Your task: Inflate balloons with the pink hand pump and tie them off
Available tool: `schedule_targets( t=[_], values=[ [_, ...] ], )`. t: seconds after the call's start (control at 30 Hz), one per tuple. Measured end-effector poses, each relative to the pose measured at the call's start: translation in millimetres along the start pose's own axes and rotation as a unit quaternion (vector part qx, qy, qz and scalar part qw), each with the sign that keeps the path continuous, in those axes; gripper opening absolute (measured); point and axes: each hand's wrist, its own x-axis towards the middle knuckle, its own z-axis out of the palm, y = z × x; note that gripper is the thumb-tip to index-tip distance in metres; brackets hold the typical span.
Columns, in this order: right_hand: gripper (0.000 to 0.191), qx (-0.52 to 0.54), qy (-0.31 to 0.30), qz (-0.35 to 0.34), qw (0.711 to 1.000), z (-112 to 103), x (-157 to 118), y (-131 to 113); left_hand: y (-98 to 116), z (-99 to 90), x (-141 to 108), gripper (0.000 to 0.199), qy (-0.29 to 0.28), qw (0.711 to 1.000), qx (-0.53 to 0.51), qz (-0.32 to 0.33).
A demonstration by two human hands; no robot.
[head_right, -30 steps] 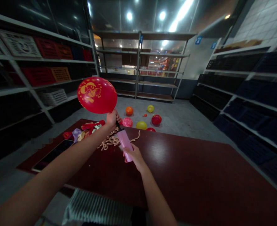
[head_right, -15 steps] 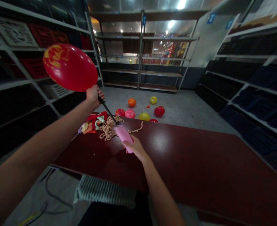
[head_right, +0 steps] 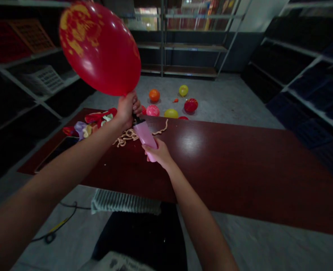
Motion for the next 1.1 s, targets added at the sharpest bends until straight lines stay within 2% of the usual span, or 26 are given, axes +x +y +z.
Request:
schedule_targets(
  t=[0.07,0.17,0.27,0.43,0.5,0.67,0.77,0.93,1.1],
  values=[
    [0.052,0.000,-0.006,0.002,1.000,-0.7,-0.2,-0.4,-10.5,-1.4,-6.5,0.043,0.003,1.000,-0.013,0.003],
    [0.052,-0.005,-0.019,0.002,1.000,-2.2,-0.2,-1.4,-13.3,-6.2,-6.7,0.042,0.019,0.999,-0.038,0.007],
    [0.051,-0.020,-0.009,0.005,1.000,-3.1,0.8,-1.8,-9.7,-14.2,-3.6,0.042,0.048,0.998,-0.049,0.011],
    [0.049,-0.053,-0.019,0.010,0.998,-3.0,2.0,-1.5,-1.4,-32.0,-2.0,0.041,0.129,0.990,-0.054,0.015],
    [0.050,-0.065,-0.020,0.007,0.998,-3.0,1.7,-1.1,5.0,-38.5,-0.6,0.041,0.137,0.989,-0.056,0.027],
    [0.053,-0.079,-0.024,0.001,0.997,-3.7,-0.9,-1.4,32.9,-49.5,6.8,0.042,0.144,0.986,-0.079,0.043],
    [0.052,-0.090,-0.028,-0.005,0.996,-3.8,-2.6,-1.9,54.4,-54.5,11.2,0.042,0.154,0.982,-0.102,0.045],
    [0.058,-0.097,-0.024,-0.006,0.995,-2.7,-2.8,0.6,92.7,-62.0,14.9,0.043,0.140,0.976,-0.157,0.060],
    [0.061,-0.069,-0.026,-0.026,0.997,0.7,0.6,2.1,124.3,-55.3,12.4,0.045,0.141,0.979,-0.114,0.097]
  ],
)
